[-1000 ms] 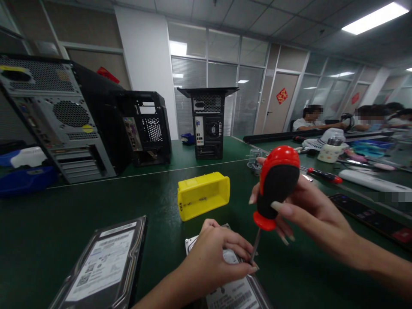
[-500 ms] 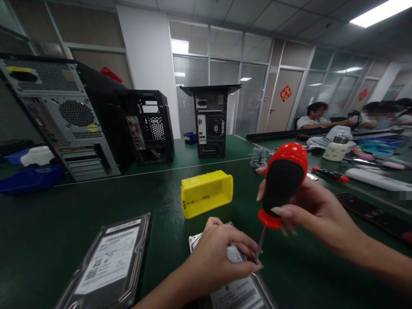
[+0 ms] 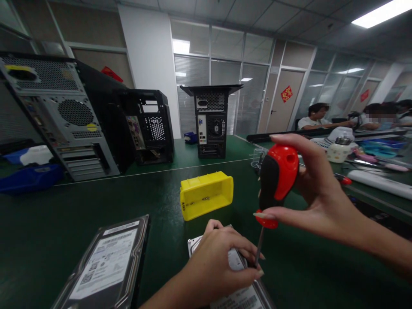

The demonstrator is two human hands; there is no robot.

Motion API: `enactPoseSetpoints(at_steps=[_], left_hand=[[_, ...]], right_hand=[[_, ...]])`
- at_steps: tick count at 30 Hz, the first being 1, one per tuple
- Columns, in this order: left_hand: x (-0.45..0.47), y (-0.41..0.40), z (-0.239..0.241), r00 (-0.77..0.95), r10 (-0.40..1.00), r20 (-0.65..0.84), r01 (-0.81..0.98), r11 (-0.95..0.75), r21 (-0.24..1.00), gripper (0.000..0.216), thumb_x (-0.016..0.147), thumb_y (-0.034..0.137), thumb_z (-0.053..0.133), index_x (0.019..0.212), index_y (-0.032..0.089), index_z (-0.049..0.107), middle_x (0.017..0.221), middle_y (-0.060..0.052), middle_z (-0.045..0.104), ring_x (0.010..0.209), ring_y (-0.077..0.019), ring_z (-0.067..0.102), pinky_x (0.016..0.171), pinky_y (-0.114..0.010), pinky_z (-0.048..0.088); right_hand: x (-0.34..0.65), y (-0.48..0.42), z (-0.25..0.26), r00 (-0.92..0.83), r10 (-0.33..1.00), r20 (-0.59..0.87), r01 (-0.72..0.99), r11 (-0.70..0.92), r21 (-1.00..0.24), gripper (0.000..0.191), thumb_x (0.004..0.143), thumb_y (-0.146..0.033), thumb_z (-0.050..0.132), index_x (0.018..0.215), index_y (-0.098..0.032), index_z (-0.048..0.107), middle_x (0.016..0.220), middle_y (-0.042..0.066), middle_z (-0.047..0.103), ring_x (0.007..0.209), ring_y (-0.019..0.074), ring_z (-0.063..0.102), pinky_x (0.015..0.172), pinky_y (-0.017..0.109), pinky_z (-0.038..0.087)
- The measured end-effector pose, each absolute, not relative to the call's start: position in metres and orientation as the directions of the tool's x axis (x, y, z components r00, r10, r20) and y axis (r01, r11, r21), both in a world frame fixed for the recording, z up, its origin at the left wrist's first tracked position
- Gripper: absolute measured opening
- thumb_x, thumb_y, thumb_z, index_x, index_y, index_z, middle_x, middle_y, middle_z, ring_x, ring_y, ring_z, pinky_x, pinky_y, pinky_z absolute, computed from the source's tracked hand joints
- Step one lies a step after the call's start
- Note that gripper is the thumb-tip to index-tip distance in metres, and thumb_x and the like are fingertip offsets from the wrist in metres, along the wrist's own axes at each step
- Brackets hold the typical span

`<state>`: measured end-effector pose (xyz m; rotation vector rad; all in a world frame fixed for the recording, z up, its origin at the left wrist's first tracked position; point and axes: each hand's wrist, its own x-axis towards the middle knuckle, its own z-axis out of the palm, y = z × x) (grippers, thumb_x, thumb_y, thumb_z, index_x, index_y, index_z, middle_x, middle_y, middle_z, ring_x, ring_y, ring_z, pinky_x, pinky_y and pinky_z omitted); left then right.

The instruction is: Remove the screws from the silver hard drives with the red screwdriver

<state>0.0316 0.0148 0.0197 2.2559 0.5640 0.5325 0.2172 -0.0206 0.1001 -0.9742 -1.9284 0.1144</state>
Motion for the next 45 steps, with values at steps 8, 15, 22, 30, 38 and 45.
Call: enactPoseSetpoints(at_steps=[8,15,22,30,38,45], left_hand=[[0.032,0.019,0.015,0.812,0.528,0.247,0.193,-0.644,0.741,0.014,0.079,0.034,0.071,0.086,0.022,0.074,0.087,0.004,0.075,0.081,-0.0148,0.063,0.078,-0.031,0.026],[0.029,0.019,0.015,0.810,0.530,0.250,0.194,-0.646,0.739,0.018,0.080,0.039,0.069,0.087,0.023,0.075,0.084,0.002,0.075,0.083,-0.0153,0.063,0.078,-0.031,0.027],[0.030,0.018,0.014,0.803,0.536,0.260,0.203,-0.657,0.726,0.013,0.079,0.033,0.071,0.086,0.023,0.075,0.084,0.003,0.075,0.084,-0.0145,0.063,0.077,-0.030,0.027],[0.031,0.019,0.012,0.815,0.520,0.255,0.188,-0.654,0.733,0.012,0.078,0.031,0.073,0.087,0.023,0.074,0.088,0.004,0.075,0.085,-0.0144,0.063,0.079,-0.031,0.025],[0.031,0.021,0.010,0.816,0.515,0.263,0.190,-0.668,0.719,0.011,0.075,0.028,0.076,0.085,0.023,0.074,0.087,0.005,0.075,0.085,-0.0137,0.062,0.077,-0.030,0.025],[0.031,0.021,0.009,0.821,0.507,0.263,0.195,-0.682,0.705,0.012,0.076,0.030,0.075,0.087,0.025,0.074,0.087,0.006,0.075,0.084,-0.0141,0.062,0.077,-0.030,0.025]], right_hand=[[0.218,-0.027,0.115,-0.277,0.707,0.651,0.531,0.677,-0.510,0.043,0.083,-0.042,0.053,0.124,-0.038,0.042,0.129,-0.001,0.045,0.119,0.0199,0.045,0.096,0.029,0.045],[0.218,-0.028,0.132,-0.230,0.772,0.592,0.311,0.635,-0.707,0.024,0.092,-0.029,0.040,0.105,-0.033,0.059,0.114,-0.002,0.061,0.110,0.0173,0.057,0.081,0.025,0.054],[0.213,-0.026,0.129,-0.297,0.774,0.559,0.062,0.600,-0.798,0.028,0.091,-0.023,0.044,0.115,-0.027,0.057,0.101,-0.001,0.065,0.098,0.0137,0.062,0.083,0.021,0.054],[0.212,-0.022,0.123,-0.314,0.808,0.498,-0.144,0.478,-0.866,0.025,0.086,-0.030,0.053,0.109,-0.025,0.063,0.102,-0.003,0.067,0.094,0.0102,0.064,0.084,0.018,0.053],[0.208,-0.021,0.116,-0.413,0.766,0.493,-0.274,0.412,-0.869,0.023,0.082,-0.030,0.060,0.104,-0.025,0.056,0.101,-0.001,0.064,0.088,0.0120,0.063,0.079,0.024,0.055],[0.203,-0.021,0.113,-0.398,0.786,0.474,-0.334,0.357,-0.872,0.029,0.081,-0.031,0.061,0.107,-0.023,0.052,0.084,-0.002,0.058,0.074,0.0091,0.058,0.069,0.021,0.052]])
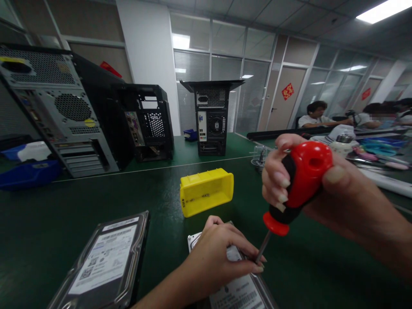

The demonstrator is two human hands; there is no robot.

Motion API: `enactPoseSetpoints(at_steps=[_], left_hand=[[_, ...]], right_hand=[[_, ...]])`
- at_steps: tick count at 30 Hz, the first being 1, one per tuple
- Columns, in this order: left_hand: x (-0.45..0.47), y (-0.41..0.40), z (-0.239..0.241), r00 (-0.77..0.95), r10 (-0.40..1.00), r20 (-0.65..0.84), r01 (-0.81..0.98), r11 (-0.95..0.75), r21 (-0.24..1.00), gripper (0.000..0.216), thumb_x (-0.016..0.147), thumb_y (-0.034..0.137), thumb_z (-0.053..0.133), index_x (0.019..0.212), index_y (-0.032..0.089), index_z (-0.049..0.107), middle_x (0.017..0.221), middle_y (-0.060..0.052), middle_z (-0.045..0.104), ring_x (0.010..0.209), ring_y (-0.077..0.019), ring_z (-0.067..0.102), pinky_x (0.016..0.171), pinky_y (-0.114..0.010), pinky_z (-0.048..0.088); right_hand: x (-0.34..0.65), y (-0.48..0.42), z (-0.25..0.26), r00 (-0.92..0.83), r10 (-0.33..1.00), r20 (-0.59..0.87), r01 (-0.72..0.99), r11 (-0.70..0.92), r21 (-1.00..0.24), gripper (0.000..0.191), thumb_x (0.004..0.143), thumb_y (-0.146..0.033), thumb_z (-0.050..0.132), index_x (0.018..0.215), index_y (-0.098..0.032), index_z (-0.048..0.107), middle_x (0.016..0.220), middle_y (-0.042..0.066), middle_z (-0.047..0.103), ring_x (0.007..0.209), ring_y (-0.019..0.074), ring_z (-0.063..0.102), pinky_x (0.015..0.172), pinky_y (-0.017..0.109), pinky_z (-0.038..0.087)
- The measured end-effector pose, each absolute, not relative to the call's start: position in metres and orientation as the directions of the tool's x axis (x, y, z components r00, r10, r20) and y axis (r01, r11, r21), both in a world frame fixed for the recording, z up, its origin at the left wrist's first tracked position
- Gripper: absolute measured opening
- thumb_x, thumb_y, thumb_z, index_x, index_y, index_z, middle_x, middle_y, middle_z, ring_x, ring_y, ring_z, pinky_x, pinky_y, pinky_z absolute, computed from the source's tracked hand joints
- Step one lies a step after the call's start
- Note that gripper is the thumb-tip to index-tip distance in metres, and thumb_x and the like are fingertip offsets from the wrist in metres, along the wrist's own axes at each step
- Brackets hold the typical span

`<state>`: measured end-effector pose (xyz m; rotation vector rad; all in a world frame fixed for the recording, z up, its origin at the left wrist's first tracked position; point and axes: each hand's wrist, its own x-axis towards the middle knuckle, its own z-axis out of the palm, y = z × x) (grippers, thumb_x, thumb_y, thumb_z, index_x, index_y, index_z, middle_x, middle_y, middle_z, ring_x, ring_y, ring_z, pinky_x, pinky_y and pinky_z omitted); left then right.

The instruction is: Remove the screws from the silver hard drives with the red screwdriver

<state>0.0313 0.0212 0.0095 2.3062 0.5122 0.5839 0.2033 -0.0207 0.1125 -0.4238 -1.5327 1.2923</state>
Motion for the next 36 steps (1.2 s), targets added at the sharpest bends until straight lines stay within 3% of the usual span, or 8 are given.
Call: enactPoseSetpoints(at_steps=[12,17,21,26,32,36], left_hand=[[0.031,0.019,0.014,0.816,0.525,0.244,0.218,-0.670,0.710,0.012,0.076,0.028,0.075,0.087,0.024,0.074,0.086,0.005,0.075,0.086,-0.0154,0.061,0.078,-0.030,0.025],[0.032,0.020,0.012,0.824,0.514,0.239,0.211,-0.669,0.712,0.011,0.077,0.029,0.074,0.087,0.025,0.074,0.086,0.004,0.075,0.085,-0.0155,0.062,0.077,-0.031,0.025],[0.031,0.020,0.010,0.824,0.509,0.248,0.199,-0.670,0.715,0.011,0.077,0.029,0.073,0.088,0.027,0.073,0.088,0.006,0.075,0.085,-0.0153,0.062,0.078,-0.031,0.025],[0.031,0.020,0.011,0.818,0.517,0.254,0.208,-0.677,0.706,0.010,0.077,0.029,0.074,0.087,0.027,0.073,0.087,0.006,0.075,0.085,-0.0151,0.062,0.078,-0.031,0.026],[0.029,0.019,0.015,0.826,0.511,0.239,0.220,-0.682,0.698,0.012,0.078,0.028,0.073,0.090,0.026,0.074,0.088,0.005,0.074,0.087,-0.0158,0.061,0.079,-0.030,0.026],[0.029,0.019,0.017,0.830,0.514,0.216,0.204,-0.641,0.740,0.014,0.080,0.036,0.070,0.090,0.027,0.074,0.091,0.005,0.074,0.089,-0.0154,0.061,0.078,-0.029,0.025]], right_hand=[[0.201,-0.023,0.110,-0.403,0.779,0.480,-0.320,0.372,-0.871,0.019,0.084,-0.039,0.055,0.095,-0.025,0.049,0.077,-0.003,0.051,0.063,0.0096,0.054,0.057,0.024,0.047],[0.198,-0.030,0.117,-0.388,0.835,0.391,-0.274,0.301,-0.913,0.031,0.082,-0.050,0.051,0.101,-0.025,0.053,0.082,0.001,0.051,0.068,0.0127,0.054,0.063,0.027,0.050],[0.200,-0.033,0.115,-0.383,0.849,0.363,-0.224,0.296,-0.928,0.036,0.084,-0.045,0.049,0.116,-0.029,0.052,0.091,0.002,0.051,0.078,0.0145,0.055,0.069,0.027,0.052],[0.199,-0.029,0.107,-0.341,0.840,0.422,-0.213,0.369,-0.905,0.026,0.085,-0.042,0.050,0.106,-0.027,0.056,0.099,0.002,0.049,0.081,0.0128,0.055,0.072,0.024,0.052],[0.199,-0.022,0.107,-0.360,0.814,0.455,-0.288,0.367,-0.884,0.024,0.084,-0.037,0.054,0.104,-0.025,0.050,0.097,0.002,0.053,0.079,0.0122,0.057,0.070,0.024,0.052],[0.200,-0.019,0.105,-0.411,0.787,0.461,-0.304,0.358,-0.883,0.022,0.084,-0.035,0.054,0.103,-0.025,0.048,0.084,0.000,0.053,0.069,0.0107,0.055,0.064,0.025,0.049]])
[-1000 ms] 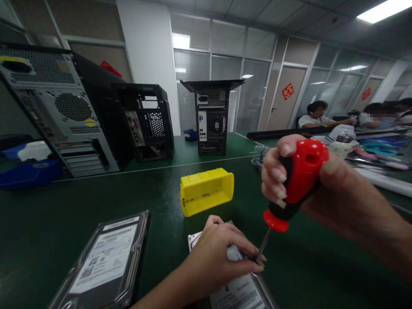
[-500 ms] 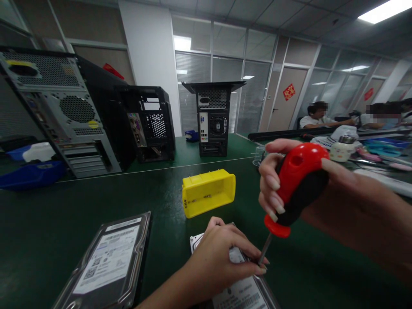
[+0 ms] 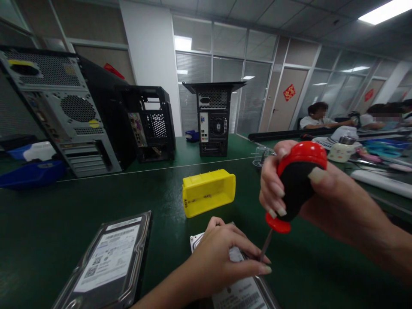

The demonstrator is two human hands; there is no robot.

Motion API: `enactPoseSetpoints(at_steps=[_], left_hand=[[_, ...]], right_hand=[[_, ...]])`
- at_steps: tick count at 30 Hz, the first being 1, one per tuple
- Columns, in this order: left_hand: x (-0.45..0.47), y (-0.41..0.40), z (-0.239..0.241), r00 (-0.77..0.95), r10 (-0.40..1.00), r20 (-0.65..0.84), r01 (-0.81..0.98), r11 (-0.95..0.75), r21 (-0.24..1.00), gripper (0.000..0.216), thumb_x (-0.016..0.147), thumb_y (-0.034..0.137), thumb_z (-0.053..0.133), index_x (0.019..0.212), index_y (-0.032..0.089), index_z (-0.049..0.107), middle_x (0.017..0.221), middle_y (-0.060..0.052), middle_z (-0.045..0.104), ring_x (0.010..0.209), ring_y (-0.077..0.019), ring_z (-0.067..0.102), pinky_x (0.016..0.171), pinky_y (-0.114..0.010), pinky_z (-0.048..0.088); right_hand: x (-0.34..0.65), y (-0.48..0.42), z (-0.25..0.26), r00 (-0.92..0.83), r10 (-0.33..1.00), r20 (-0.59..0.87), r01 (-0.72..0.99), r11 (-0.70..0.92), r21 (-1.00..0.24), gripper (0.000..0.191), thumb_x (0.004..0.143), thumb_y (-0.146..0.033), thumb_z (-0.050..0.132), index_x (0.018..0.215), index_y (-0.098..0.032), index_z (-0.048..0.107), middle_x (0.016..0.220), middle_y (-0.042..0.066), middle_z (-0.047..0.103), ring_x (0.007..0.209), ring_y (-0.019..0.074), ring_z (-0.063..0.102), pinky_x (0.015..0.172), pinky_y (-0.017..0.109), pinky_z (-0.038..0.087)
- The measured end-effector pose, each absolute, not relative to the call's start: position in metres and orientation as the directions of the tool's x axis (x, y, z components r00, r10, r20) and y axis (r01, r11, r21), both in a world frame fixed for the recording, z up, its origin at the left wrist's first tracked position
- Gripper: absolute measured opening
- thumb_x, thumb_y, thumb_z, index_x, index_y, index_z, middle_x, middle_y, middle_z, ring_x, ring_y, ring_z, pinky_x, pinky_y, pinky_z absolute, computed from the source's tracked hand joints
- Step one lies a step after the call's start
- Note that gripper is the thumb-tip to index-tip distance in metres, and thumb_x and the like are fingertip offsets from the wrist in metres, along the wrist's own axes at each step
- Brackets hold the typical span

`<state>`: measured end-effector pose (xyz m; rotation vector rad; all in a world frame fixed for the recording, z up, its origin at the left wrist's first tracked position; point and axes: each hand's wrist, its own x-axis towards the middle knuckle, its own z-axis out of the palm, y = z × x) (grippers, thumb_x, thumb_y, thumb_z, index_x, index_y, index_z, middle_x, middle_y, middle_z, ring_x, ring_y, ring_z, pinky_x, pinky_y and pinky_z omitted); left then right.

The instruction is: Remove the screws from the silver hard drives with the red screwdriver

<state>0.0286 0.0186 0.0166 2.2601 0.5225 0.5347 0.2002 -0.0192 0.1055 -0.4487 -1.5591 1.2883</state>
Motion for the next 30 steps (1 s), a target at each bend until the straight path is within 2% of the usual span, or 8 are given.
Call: enactPoseSetpoints(at_steps=[4,7,11,16,21,26,30], left_hand=[[0.0295,0.0181,0.0169,0.833,0.519,0.191,0.208,-0.615,0.761,0.014,0.083,0.034,0.067,0.092,0.026,0.073,0.092,0.004,0.075,0.087,-0.0152,0.062,0.079,-0.029,0.024],[0.0302,0.0185,0.0163,0.828,0.528,0.189,0.217,-0.612,0.761,0.014,0.083,0.036,0.066,0.090,0.026,0.074,0.091,0.005,0.075,0.086,-0.0157,0.062,0.080,-0.030,0.024],[0.0297,0.0196,0.0170,0.832,0.524,0.183,0.214,-0.606,0.767,0.016,0.083,0.037,0.066,0.090,0.025,0.074,0.090,0.004,0.075,0.086,-0.0157,0.062,0.079,-0.031,0.025],[0.0296,0.0193,0.0169,0.823,0.535,0.189,0.218,-0.606,0.765,0.012,0.081,0.034,0.070,0.086,0.024,0.074,0.085,0.004,0.074,0.085,-0.0150,0.063,0.080,-0.030,0.025],[0.0293,0.0191,0.0164,0.821,0.535,0.199,0.214,-0.611,0.762,0.013,0.081,0.035,0.069,0.087,0.025,0.074,0.087,0.004,0.074,0.086,-0.0154,0.063,0.080,-0.030,0.026],[0.0299,0.0192,0.0193,0.825,0.533,0.186,0.229,-0.618,0.752,0.013,0.080,0.033,0.070,0.087,0.023,0.075,0.088,0.002,0.074,0.087,-0.0163,0.063,0.079,-0.030,0.027],[0.0300,0.0181,0.0185,0.825,0.535,0.181,0.245,-0.628,0.739,0.013,0.080,0.035,0.070,0.087,0.025,0.075,0.088,0.002,0.074,0.086,-0.0165,0.063,0.078,-0.030,0.027]], right_hand=[[0.1993,-0.0235,0.1049,-0.411,0.781,0.471,-0.284,0.381,-0.880,0.029,0.086,-0.038,0.050,0.113,-0.027,0.047,0.085,0.000,0.051,0.069,0.0108,0.052,0.065,0.026,0.048],[0.1980,-0.0282,0.1056,-0.410,0.811,0.417,-0.252,0.338,-0.907,0.040,0.088,-0.046,0.041,0.124,-0.029,0.043,0.092,0.002,0.050,0.076,0.0135,0.053,0.069,0.027,0.049],[0.1987,-0.0290,0.1039,-0.391,0.833,0.392,-0.258,0.310,-0.915,0.038,0.092,-0.045,0.031,0.124,-0.029,0.045,0.096,0.003,0.050,0.082,0.0143,0.053,0.074,0.027,0.051],[0.2005,-0.0242,0.1020,-0.352,0.821,0.449,-0.254,0.378,-0.890,0.030,0.090,-0.038,0.043,0.116,-0.027,0.052,0.104,0.003,0.051,0.089,0.0140,0.055,0.080,0.026,0.051],[0.1970,-0.0219,0.1030,-0.378,0.788,0.486,-0.283,0.401,-0.871,0.024,0.086,-0.032,0.052,0.110,-0.026,0.050,0.103,0.002,0.055,0.084,0.0138,0.060,0.074,0.027,0.053],[0.1979,-0.0204,0.0989,-0.407,0.779,0.477,-0.328,0.363,-0.872,0.030,0.087,-0.030,0.051,0.116,-0.029,0.045,0.086,0.000,0.052,0.069,0.0107,0.055,0.067,0.028,0.050],[0.1981,-0.0225,0.0988,-0.402,0.780,0.479,-0.287,0.390,-0.875,0.038,0.087,-0.037,0.047,0.124,-0.032,0.041,0.085,0.001,0.049,0.066,0.0112,0.051,0.064,0.028,0.050]])
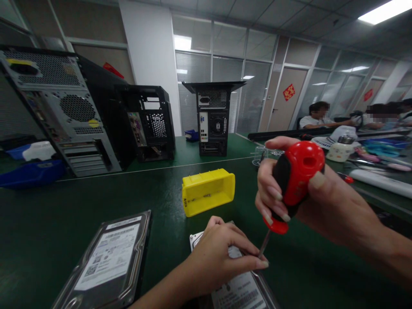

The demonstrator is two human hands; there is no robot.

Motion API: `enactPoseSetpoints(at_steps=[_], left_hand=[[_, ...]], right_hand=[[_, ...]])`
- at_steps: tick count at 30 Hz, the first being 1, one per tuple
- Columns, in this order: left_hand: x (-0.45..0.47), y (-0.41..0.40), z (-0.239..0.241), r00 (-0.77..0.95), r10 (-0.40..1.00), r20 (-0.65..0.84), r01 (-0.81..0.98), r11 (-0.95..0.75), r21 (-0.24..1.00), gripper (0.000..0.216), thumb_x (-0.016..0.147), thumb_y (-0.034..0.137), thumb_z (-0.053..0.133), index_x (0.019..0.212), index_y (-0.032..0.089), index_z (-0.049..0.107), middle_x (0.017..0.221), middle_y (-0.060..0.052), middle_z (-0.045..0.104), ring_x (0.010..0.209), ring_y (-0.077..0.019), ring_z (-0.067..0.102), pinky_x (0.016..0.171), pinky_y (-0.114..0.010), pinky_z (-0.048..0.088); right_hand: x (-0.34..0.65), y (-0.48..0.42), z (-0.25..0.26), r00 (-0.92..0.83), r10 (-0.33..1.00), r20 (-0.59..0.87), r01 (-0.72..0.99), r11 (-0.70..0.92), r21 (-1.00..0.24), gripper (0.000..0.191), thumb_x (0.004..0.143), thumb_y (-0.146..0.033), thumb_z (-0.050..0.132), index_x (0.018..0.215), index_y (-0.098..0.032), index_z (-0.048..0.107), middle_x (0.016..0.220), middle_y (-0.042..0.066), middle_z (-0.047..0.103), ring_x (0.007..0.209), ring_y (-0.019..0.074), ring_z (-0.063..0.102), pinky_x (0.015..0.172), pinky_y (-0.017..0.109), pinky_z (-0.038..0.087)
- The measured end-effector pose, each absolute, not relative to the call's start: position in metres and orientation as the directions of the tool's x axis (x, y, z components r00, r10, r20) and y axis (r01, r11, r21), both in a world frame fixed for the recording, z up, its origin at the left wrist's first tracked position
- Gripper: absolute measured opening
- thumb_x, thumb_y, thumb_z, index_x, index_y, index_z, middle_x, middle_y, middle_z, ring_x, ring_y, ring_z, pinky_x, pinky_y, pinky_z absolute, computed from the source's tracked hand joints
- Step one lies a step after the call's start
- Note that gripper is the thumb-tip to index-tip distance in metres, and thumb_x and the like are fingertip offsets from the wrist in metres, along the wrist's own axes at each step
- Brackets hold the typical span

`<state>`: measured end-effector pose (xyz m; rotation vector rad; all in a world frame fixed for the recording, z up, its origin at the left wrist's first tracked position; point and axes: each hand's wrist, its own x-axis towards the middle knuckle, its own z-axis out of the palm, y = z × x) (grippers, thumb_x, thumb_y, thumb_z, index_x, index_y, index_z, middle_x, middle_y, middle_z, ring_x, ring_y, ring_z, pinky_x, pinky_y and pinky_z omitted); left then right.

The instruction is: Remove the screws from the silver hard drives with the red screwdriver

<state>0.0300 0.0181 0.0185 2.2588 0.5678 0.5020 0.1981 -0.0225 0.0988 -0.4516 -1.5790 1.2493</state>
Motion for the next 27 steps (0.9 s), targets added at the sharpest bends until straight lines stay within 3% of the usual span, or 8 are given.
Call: enactPoseSetpoints(at_steps=[5,17,23,27], left_hand=[[0.0293,0.0181,0.0185,0.816,0.545,0.195,0.225,-0.610,0.760,0.017,0.080,0.040,0.068,0.087,0.027,0.075,0.089,0.003,0.075,0.087,-0.0165,0.063,0.080,-0.030,0.027],[0.0297,0.0185,0.0159,0.786,0.585,0.198,0.219,-0.565,0.796,0.015,0.077,0.037,0.072,0.084,0.024,0.075,0.085,0.004,0.075,0.085,-0.0172,0.062,0.080,-0.031,0.030],[0.0302,0.0177,0.0195,0.797,0.572,0.193,0.226,-0.579,0.783,0.015,0.076,0.034,0.074,0.084,0.021,0.075,0.085,0.003,0.075,0.085,-0.0175,0.061,0.078,-0.031,0.029],[0.0311,0.0193,0.0197,0.810,0.556,0.189,0.218,-0.584,0.782,0.016,0.077,0.034,0.073,0.083,0.020,0.075,0.086,0.003,0.075,0.085,-0.0167,0.062,0.077,-0.031,0.027]], right_hand=[[0.1963,-0.0297,0.1033,-0.438,0.790,0.429,-0.307,0.317,-0.897,0.040,0.089,-0.048,0.038,0.123,-0.029,0.045,0.091,0.003,0.050,0.073,0.0136,0.053,0.071,0.031,0.049],[0.1993,-0.0217,0.1017,-0.447,0.759,0.472,-0.292,0.375,-0.880,0.029,0.088,-0.037,0.046,0.115,-0.027,0.049,0.105,0.002,0.053,0.089,0.0146,0.059,0.082,0.028,0.051],[0.1989,-0.0224,0.0977,-0.483,0.744,0.462,-0.338,0.328,-0.882,0.034,0.085,-0.035,0.053,0.117,-0.029,0.044,0.087,0.000,0.054,0.070,0.0120,0.056,0.066,0.027,0.050],[0.1972,-0.0265,0.0952,-0.468,0.761,0.449,-0.326,0.323,-0.888,0.040,0.087,-0.043,0.046,0.123,-0.028,0.042,0.087,0.001,0.049,0.068,0.0113,0.052,0.064,0.028,0.049]])
